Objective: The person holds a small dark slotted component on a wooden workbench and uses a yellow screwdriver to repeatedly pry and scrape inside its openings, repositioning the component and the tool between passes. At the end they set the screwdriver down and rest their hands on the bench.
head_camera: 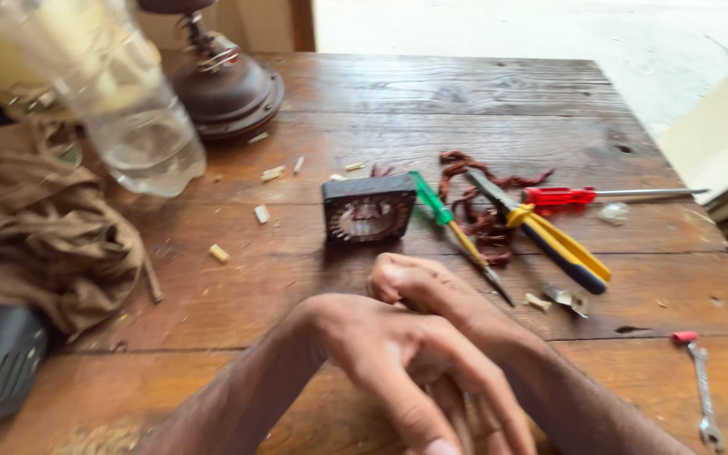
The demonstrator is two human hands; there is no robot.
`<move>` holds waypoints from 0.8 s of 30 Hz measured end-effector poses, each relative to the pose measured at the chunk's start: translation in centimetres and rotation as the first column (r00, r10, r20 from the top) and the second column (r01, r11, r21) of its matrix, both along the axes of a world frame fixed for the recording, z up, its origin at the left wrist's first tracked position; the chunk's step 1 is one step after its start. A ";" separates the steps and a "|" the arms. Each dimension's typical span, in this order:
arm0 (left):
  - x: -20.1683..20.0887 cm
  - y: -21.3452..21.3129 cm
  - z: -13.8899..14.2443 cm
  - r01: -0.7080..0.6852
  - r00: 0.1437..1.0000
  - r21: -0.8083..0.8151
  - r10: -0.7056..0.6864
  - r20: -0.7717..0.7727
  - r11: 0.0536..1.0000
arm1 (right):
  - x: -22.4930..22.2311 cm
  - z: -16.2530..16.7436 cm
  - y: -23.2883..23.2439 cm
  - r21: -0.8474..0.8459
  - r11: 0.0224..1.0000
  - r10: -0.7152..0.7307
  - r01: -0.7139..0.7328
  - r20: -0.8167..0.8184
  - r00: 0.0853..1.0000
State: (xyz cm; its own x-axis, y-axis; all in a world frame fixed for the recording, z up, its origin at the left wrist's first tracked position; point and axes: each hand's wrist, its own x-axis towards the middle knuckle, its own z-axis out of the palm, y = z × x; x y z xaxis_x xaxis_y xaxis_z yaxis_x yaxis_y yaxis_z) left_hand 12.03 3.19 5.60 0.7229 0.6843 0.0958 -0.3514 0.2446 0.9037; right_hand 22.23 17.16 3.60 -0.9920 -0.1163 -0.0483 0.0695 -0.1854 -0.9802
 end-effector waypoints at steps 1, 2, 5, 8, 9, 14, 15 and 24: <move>0.0 0.7 0.0 0.052 0.999 -0.029 -0.052 0.018 0.998 | 0.2 0.2 0.2 -0.047 0.998 -0.037 0.037 0.015 0.999; -0.4 0.8 -0.1 0.055 0.998 -0.059 -0.052 0.046 0.997 | 0.5 0.4 0.3 -0.093 0.993 -0.069 0.071 0.031 0.997; -0.9 1.3 -1.1 0.090 0.990 -0.102 -0.077 0.120 0.991 | 0.3 0.7 0.2 -0.155 0.982 -0.092 0.108 0.112 0.989; -2.1 1.5 -2.0 0.162 0.977 -0.129 -0.140 0.161 0.978 | 0.0 0.4 0.1 -0.137 0.984 -0.091 0.117 0.181 0.979; -2.5 1.3 -2.2 0.149 0.979 -0.127 -0.129 0.156 0.981 | 0.1 0.0 0.2 -0.122 0.986 -0.090 0.117 0.204 0.975; -3.4 1.1 -2.8 0.041 0.995 -0.092 -0.032 0.098 0.995 | -0.5 -1.5 0.5 -0.091 0.975 -0.190 0.205 0.148 0.971; -3.5 1.2 -3.0 0.043 0.995 -0.097 -0.034 0.091 0.994 | -0.6 -1.6 0.5 -0.087 0.969 -0.223 0.233 0.109 0.969; -3.9 0.9 -3.6 0.073 0.992 -0.150 -0.056 0.111 0.986 | -0.9 -1.4 0.1 -0.062 0.977 -0.201 0.202 0.024 0.979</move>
